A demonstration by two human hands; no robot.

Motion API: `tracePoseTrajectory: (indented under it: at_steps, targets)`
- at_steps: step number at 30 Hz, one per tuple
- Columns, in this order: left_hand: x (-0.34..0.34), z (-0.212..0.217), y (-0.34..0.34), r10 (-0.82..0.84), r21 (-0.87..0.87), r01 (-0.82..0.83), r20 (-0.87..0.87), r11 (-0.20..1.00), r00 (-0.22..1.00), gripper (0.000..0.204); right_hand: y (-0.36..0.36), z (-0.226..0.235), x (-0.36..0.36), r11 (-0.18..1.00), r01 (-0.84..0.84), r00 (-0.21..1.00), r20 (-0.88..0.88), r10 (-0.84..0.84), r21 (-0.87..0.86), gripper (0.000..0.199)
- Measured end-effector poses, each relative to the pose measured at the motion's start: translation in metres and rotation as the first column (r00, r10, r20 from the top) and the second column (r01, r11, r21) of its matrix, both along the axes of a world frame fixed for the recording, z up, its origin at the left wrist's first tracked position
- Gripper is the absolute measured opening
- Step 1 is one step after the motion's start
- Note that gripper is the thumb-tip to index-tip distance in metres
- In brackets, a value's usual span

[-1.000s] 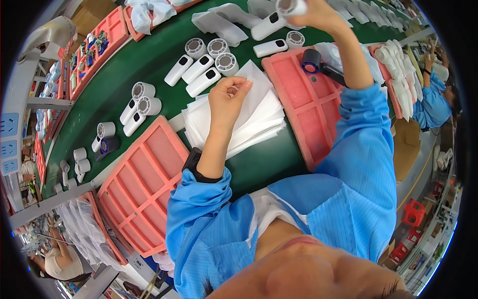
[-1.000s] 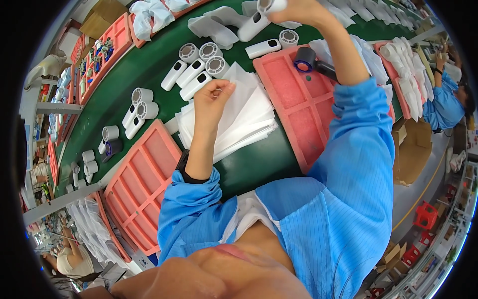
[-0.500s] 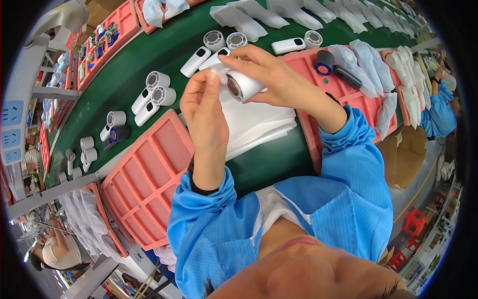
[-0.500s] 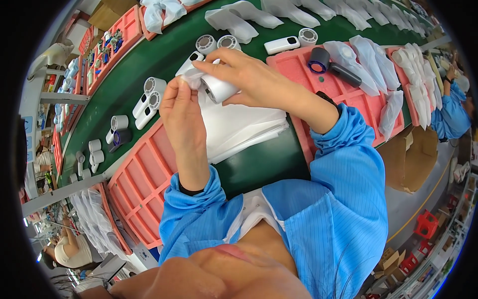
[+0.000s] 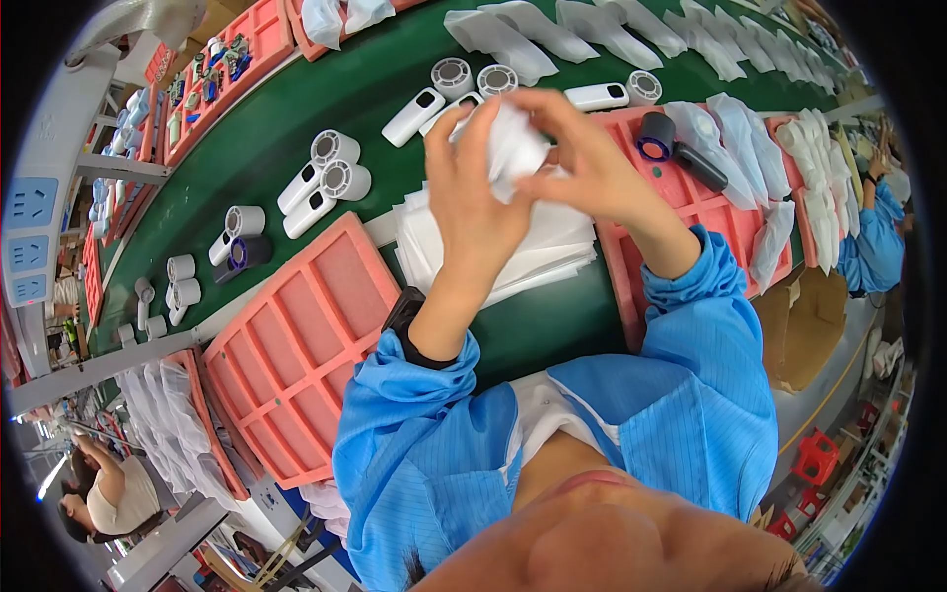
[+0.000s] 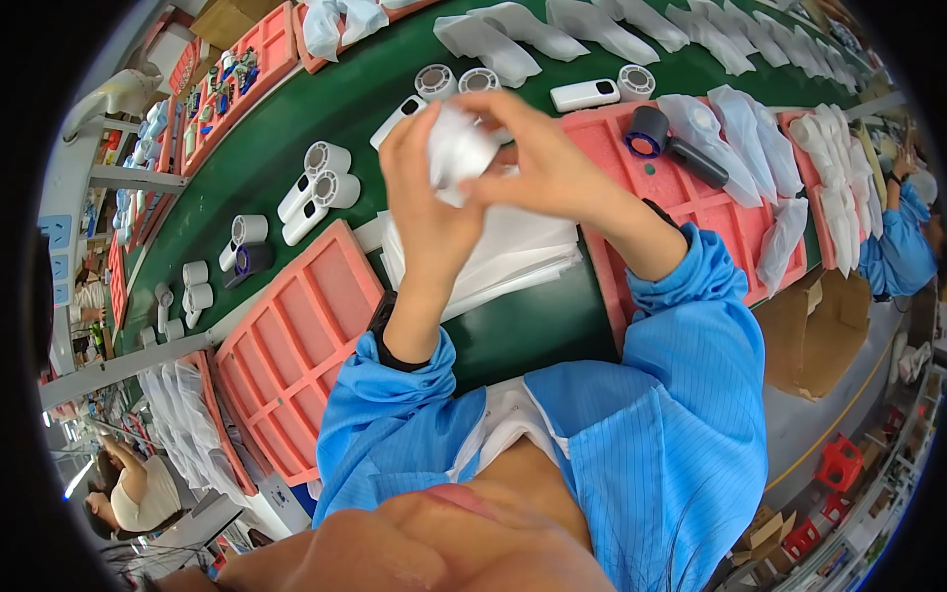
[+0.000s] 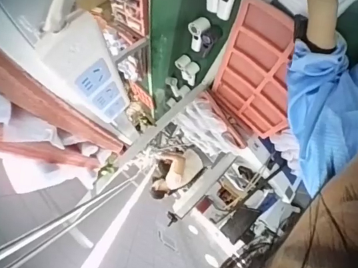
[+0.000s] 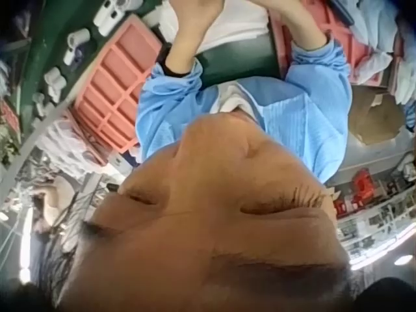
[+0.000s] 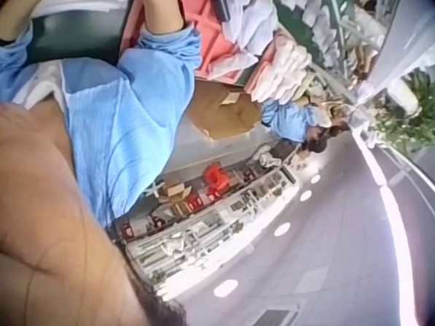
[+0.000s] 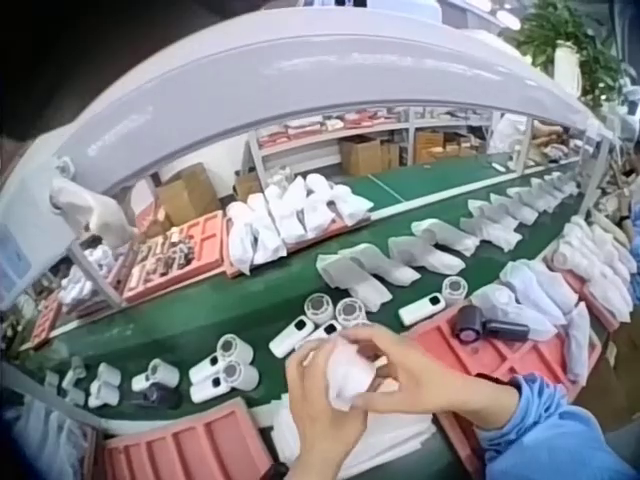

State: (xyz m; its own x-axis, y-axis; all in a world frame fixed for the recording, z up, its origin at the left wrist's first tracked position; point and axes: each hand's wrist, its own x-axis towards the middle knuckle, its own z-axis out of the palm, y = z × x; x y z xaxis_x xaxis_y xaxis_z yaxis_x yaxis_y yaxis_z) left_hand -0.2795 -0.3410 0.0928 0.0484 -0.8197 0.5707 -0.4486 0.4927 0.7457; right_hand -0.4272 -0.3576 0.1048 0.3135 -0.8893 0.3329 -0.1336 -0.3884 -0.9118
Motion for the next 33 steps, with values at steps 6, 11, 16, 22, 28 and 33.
tracePoseTrajectory:
  at_steps: [6, 11, 16, 22, 28, 33]
  targets:
    - [0.032, 0.004, -0.003, -0.406, -0.094, 0.415, -0.485, 0.905, 0.775, 0.052, -0.013, -0.004, -0.009, 0.939, -0.125, 0.964, -0.263, 0.039, -0.319, 0.062]
    - [0.029, -0.001, 0.001, -0.080, -0.031, 0.074, -0.398, 0.997, 0.914, 0.044, -0.010, -0.017, -0.004, 0.932, 0.049, 0.923, -0.341, -0.180, -0.360, 0.054]
    - [0.021, -0.004, 0.006, -0.060, -0.298, -0.026, -0.277, 0.954, 0.959, 0.031, -0.006, -0.014, 0.010, 0.866, 0.158, 0.855, -0.373, -0.361, -0.475, 0.043]
    - [0.048, -0.002, -0.006, -0.091, 0.064, 0.186, -0.691, 0.980, 0.717, 0.019, 0.002, -0.002, 0.002, 0.980, 0.055, 0.938, -0.327, -0.117, -0.192, 0.036]
    - [0.044, -0.033, -0.030, 0.141, 0.029, -0.139, -0.302, 0.990, 0.943, 0.018, -0.091, 0.017, -0.001, 0.998, 0.004, 0.883, -0.467, -0.032, -0.062, 0.038]
    - [-0.034, -0.070, -0.004, -0.177, 0.232, 0.132, 0.187, 0.964, 0.966, 0.027, -0.247, -0.057, 0.004, 0.966, 0.188, 0.636, -0.728, -0.257, -0.176, 0.045]
